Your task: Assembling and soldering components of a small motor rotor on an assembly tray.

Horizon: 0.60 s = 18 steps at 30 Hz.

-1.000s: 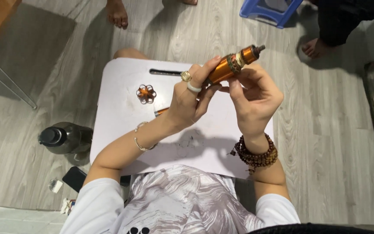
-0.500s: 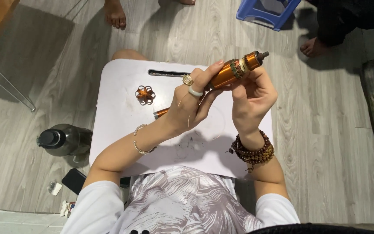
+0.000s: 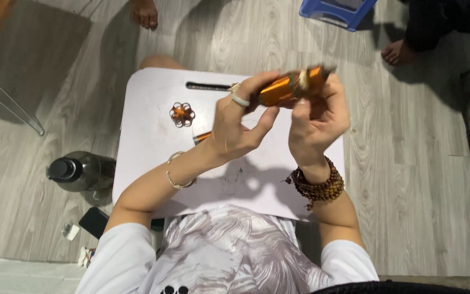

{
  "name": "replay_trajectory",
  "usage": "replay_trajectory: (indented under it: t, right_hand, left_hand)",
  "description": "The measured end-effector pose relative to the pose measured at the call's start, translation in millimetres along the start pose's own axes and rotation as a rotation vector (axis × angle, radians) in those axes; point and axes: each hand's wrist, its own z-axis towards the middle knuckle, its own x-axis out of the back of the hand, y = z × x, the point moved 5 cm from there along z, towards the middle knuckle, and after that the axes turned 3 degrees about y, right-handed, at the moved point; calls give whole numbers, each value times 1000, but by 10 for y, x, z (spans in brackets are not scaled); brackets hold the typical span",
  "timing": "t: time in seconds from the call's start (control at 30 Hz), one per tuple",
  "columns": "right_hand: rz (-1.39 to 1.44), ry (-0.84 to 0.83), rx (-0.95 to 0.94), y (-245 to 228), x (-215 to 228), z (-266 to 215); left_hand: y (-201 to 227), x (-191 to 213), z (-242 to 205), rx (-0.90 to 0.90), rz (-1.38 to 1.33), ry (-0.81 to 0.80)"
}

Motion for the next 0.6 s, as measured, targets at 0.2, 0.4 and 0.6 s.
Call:
replay_trajectory:
  t: [0.2, 0.4, 0.6]
  right_hand:
    - [85, -65, -45, -78, 29, 86]
    - [102, -194, -81, -130, -124, 21]
    - [115, -156, -166, -45, -109, -12]
  left_hand:
    - [-92, 59, -8, 43, 36, 30]
    - [22, 15, 45, 74, 49, 17]
    - [-19, -14, 8, 1, 65, 38]
